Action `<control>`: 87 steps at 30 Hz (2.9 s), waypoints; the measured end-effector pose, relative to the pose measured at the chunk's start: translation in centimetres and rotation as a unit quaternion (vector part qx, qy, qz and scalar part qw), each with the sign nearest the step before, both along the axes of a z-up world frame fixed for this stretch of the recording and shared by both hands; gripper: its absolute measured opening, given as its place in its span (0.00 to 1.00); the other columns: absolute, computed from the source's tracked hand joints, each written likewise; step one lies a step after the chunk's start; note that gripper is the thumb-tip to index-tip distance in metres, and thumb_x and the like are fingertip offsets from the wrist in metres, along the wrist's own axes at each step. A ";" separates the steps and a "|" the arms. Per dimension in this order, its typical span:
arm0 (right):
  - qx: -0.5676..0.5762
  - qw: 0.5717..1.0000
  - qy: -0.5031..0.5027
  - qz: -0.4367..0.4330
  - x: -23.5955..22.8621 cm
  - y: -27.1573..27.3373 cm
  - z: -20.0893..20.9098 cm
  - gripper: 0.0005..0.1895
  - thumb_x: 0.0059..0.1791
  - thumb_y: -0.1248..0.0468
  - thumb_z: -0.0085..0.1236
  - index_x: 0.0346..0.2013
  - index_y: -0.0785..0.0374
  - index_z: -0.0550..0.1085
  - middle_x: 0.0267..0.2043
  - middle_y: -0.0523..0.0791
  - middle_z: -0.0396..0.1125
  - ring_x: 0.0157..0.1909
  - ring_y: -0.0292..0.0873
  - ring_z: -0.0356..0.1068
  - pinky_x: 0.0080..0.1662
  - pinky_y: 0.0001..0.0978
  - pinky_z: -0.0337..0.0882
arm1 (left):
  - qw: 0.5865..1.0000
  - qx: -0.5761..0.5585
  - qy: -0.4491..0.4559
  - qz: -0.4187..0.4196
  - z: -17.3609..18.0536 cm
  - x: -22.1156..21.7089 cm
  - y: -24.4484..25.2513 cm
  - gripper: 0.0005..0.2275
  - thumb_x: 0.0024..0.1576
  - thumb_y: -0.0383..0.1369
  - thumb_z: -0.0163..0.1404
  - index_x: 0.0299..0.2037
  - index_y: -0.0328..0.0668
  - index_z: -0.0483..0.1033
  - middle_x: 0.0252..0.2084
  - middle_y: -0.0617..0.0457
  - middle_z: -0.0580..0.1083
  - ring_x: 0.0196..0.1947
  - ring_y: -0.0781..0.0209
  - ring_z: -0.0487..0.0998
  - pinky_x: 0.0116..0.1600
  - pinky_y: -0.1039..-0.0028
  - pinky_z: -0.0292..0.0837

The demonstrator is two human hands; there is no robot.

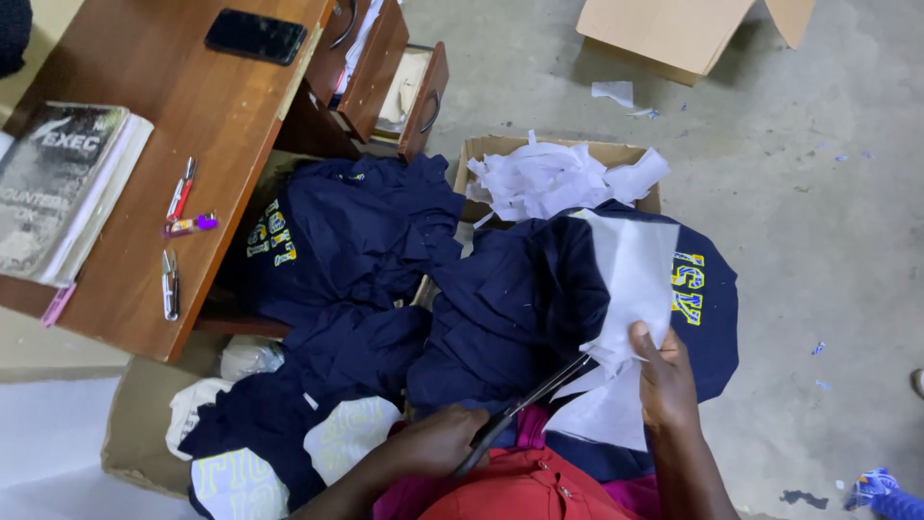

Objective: Trimming excess stabilizer/backing from the inside of embroidered navy blue shirts using scissors.

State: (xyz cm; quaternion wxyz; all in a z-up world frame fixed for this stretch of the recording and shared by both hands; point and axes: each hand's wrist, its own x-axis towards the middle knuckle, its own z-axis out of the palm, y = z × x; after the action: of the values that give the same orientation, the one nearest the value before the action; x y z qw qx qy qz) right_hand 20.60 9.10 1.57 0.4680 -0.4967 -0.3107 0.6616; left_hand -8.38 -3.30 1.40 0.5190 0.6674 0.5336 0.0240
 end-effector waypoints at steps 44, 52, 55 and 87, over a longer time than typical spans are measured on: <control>0.222 0.973 -0.060 0.028 -2.1 -9.0 -14.0 0.19 0.59 0.62 0.48 0.60 0.73 0.71 0.53 0.50 0.74 0.47 0.41 0.73 0.50 0.30 0.70 | 0.966 0.011 -0.193 0.172 -0.1 6.0 2.0 0.08 0.56 0.32 0.57 0.34 0.31 0.76 0.21 0.51 0.74 0.16 0.62 0.68 0.23 0.69 0.64; 0.197 0.978 0.053 0.041 -3.7 -8.2 -11.1 0.34 0.58 0.59 0.47 0.76 0.72 0.57 0.75 0.55 0.60 0.72 0.49 0.64 0.70 0.41 0.61 | 0.960 0.103 -0.181 0.185 -1.7 6.8 3.6 0.09 0.55 0.31 0.56 0.30 0.32 0.73 0.19 0.51 0.74 0.13 0.60 0.69 0.19 0.71 0.63; 0.165 0.984 0.065 0.033 -2.2 -8.1 -14.3 0.33 0.58 0.57 0.46 0.73 0.75 0.58 0.73 0.57 0.62 0.70 0.50 0.65 0.68 0.40 0.62 | 0.961 0.159 -0.130 0.183 -1.9 7.1 3.9 0.11 0.55 0.31 0.56 0.37 0.27 0.72 0.25 0.43 0.77 0.21 0.49 0.77 0.33 0.62 0.70; 0.268 0.823 -0.496 -0.062 3.0 -4.9 3.4 0.42 0.51 0.38 0.51 0.57 0.77 0.75 0.48 0.53 0.75 0.39 0.47 0.70 0.45 0.37 0.67 | 0.952 0.253 -0.006 0.172 -1.2 6.5 4.9 0.07 0.53 0.23 0.51 0.35 0.24 0.70 0.25 0.33 0.76 0.16 0.43 0.78 0.19 0.59 0.73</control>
State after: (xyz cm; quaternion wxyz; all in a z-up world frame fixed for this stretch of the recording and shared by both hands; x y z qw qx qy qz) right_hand 23.57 4.22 5.00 0.4054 -0.6309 -0.6348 0.1860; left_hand -1.85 1.63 0.25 0.3244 0.6746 0.6138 0.2509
